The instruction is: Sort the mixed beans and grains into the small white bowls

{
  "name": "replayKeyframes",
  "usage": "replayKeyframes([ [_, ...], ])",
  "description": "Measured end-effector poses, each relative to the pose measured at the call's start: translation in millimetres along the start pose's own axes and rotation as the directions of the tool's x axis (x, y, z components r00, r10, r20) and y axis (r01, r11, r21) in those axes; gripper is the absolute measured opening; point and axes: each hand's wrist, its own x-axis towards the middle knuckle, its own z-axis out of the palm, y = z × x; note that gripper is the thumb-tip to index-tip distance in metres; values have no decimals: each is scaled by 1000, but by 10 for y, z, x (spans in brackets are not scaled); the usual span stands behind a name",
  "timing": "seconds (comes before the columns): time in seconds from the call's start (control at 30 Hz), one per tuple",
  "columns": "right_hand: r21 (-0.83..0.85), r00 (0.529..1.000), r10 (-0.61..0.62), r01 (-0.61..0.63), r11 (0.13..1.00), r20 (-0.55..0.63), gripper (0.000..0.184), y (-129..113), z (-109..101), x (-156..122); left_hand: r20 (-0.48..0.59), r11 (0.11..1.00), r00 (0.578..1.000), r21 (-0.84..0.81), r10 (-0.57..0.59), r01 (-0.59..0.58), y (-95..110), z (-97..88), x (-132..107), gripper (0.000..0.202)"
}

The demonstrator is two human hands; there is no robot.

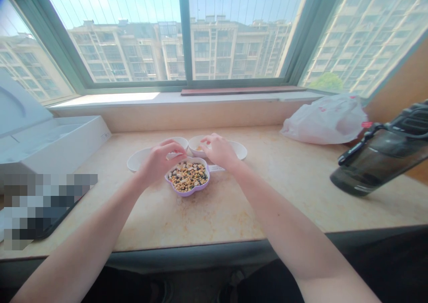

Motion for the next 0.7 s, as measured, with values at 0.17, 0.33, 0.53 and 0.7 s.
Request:
replayKeyframes([
  [0.17,139,994,-63,50,989,90,15,-98,7,-59,-257,992,962,109,89,-63,-1,-100,-1,6],
  [0.33,509,965,-74,-67,858,252,24,-253,11,-131,-231,986,966,142,116,-84,-21,-92,-17,6],
  [0.53,797,900,-104,-316,514,424,37,-339,34,-197,-140,993,987,89,85,-73,-45,-21,-23,6],
  [0.7,801,897,-90,-336,496,432,34,-347,50,-204,-64,995,996,80,69,-64,-53,-4,-33,9],
])
